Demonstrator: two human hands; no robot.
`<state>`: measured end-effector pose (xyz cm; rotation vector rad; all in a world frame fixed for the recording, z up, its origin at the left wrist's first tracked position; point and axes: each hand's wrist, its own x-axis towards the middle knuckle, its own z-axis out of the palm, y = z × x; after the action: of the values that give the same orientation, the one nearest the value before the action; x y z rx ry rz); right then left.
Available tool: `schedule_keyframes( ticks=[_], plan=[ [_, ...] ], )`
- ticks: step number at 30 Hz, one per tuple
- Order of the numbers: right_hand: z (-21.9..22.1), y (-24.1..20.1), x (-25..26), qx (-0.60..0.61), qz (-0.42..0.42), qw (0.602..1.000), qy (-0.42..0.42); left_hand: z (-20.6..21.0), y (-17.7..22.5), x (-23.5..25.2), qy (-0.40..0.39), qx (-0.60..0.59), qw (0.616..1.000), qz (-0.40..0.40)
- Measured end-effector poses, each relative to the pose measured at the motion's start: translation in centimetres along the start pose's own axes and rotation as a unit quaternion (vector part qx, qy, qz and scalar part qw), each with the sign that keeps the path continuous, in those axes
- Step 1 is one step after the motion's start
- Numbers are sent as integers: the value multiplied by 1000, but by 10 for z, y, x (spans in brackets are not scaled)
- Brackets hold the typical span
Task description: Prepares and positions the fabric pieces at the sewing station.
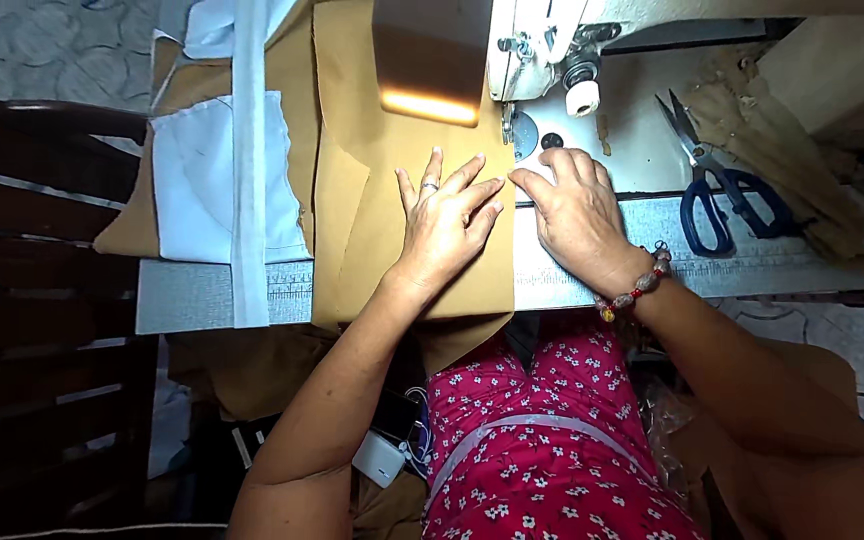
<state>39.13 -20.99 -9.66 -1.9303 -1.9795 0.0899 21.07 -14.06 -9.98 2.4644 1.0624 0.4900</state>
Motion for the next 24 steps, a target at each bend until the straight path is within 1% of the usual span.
schedule_keyframes(
  ticks=[2,8,10,15,17,19,21,22,23,24],
  plan=[
    [2,2,3,4,7,1000,0,-1,-1,6,-8,3,1000,-8],
    [14,6,0,17,14,999,45,-3,-12,35,-14,10,1000,-9],
    [16,6,-1,18,20,999,45,-6,-21,46,-21,13,1000,12],
    [16,7,-2,9,19,999,48,-17,-46,73,-57,28,993,101],
    [17,8,-2,6,21,999,49,-20,-49,81,-65,34,991,115],
    [17,7,-3,10,23,998,53,-19,-46,86,-38,19,991,128],
    [11,5,-4,21,29,998,53,-18,-31,93,45,-28,986,161],
    [8,4,-4,20,37,998,53,-17,-22,97,73,-43,985,152],
    [3,2,-6,22,43,998,45,-16,-17,101,81,-38,988,126],
    [2,1,-8,17,45,998,42,-17,-14,104,70,-26,993,96]
  ],
)
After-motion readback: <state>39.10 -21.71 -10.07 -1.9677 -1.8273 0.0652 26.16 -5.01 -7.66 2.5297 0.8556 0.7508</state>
